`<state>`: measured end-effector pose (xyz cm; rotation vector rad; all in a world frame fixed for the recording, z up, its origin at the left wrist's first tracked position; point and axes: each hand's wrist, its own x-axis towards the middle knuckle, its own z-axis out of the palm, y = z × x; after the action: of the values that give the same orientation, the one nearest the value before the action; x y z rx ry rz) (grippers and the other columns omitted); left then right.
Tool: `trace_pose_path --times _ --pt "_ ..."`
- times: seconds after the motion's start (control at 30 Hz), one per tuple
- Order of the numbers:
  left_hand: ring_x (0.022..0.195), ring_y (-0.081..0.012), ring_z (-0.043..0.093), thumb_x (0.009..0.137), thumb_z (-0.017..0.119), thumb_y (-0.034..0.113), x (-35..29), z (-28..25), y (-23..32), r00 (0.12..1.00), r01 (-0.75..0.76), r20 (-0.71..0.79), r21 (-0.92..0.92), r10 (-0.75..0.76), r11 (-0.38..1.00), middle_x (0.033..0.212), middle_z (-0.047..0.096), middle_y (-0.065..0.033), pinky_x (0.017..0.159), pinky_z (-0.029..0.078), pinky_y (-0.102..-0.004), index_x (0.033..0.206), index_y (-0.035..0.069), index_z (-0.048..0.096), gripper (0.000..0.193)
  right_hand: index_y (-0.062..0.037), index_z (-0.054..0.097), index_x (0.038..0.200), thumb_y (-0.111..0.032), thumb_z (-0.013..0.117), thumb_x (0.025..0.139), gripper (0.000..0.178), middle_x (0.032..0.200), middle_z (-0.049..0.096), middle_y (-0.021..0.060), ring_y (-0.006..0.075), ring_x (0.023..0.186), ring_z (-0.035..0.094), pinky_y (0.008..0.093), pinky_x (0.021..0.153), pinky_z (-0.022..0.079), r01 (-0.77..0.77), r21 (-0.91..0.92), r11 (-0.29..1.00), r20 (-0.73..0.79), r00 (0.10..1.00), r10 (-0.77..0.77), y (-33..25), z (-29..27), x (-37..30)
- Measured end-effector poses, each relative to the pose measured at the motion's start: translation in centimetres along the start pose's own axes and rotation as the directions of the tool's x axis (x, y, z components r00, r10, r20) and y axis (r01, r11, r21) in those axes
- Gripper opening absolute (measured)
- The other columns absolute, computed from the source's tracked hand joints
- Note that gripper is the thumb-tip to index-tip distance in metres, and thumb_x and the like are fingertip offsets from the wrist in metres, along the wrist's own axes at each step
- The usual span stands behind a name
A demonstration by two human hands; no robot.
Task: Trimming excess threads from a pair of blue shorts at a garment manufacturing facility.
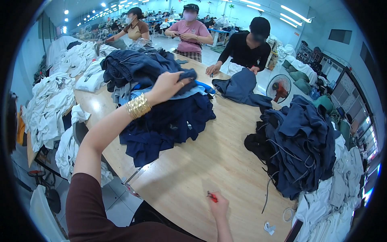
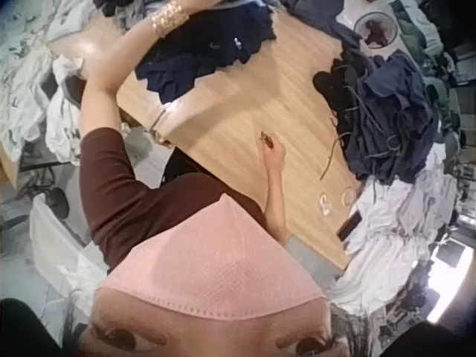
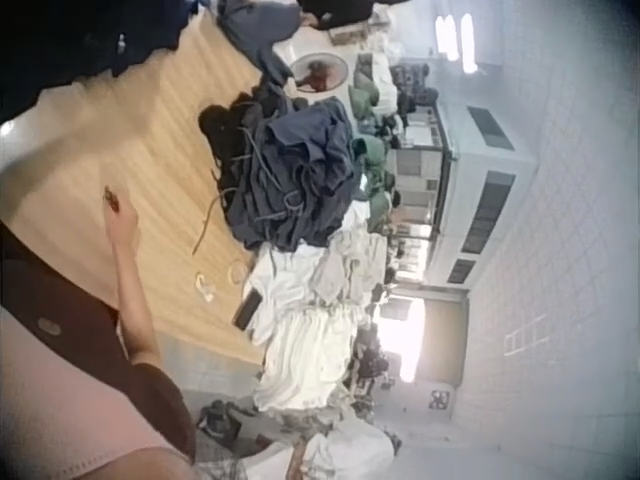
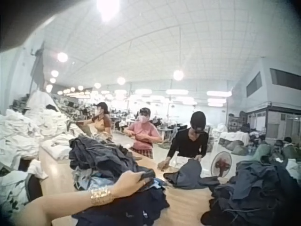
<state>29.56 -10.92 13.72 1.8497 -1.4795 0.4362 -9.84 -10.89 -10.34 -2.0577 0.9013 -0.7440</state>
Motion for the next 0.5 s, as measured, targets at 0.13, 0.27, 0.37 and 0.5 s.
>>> trace_pose_path --times 0.13,0.27,0.37,0.5 --pt "0.064 -0.0360 0.058 0.088 0.056 0.026 -1.7 -2.1 8.8 1.000 0.027 0.014 -0.454 -0.023 0.890 0.069 0.059 -0.0204 0.059 0.045 -0.0398 0.094 0.003 0.064 0.025 -0.0044 0.061 0.096 0.001 0.063 0.077 0.020 0.065 0.044 -0.0028 0.0064 0.057 0.040 0.0201 0.053 0.034 -0.087 0.206 0.975 -0.219 0.967 0.133 -2.4 -4.3 0.7" --pt "0.062 -0.0181 0.056 0.090 0.055 0.023 -1.0 -3.4 13.0 0.996 -0.080 -0.091 -0.746 0.018 0.661 0.077 0.063 -0.0081 0.058 0.045 -0.0290 0.097 -0.001 0.061 0.026 -0.0067 0.045 0.127 0.001 0.052 0.081 0.047 0.074 0.034 -0.0064 0.0036 0.063 0.030 0.0157 0.058 0.028 0.105 0.357 0.928 -0.373 0.927 0.039 -7.0 -5.7 1.9" --pt "0.068 -0.0047 0.056 0.091 0.055 0.021 -1.5 -5.3 15.4 0.995 0.071 0.053 -0.968 -0.081 0.240 0.080 0.062 0.0013 0.061 0.046 -0.0201 0.095 -0.004 0.062 0.026 -0.0082 0.038 0.134 0.000 0.052 0.082 0.055 0.076 0.036 -0.0066 0.0031 0.065 0.031 0.0158 0.058 0.027 0.208 0.399 0.893 -0.519 0.854 0.033 -7.0 -6.8 1.7" --pt "0.078 -0.0073 0.059 0.092 0.052 0.018 -4.9 -5.3 13.0 0.949 0.267 0.231 -0.951 -0.213 0.158 0.094 0.063 -0.0032 0.069 0.048 -0.0213 0.100 -0.002 0.060 0.022 -0.0057 0.050 0.121 -0.007 0.053 0.088 0.033 0.079 0.037 -0.0059 0.0041 0.069 0.034 0.0160 0.062 0.029 0.219 0.259 0.941 -0.691 0.722 0.022 -5.1 -9.6 -0.1"
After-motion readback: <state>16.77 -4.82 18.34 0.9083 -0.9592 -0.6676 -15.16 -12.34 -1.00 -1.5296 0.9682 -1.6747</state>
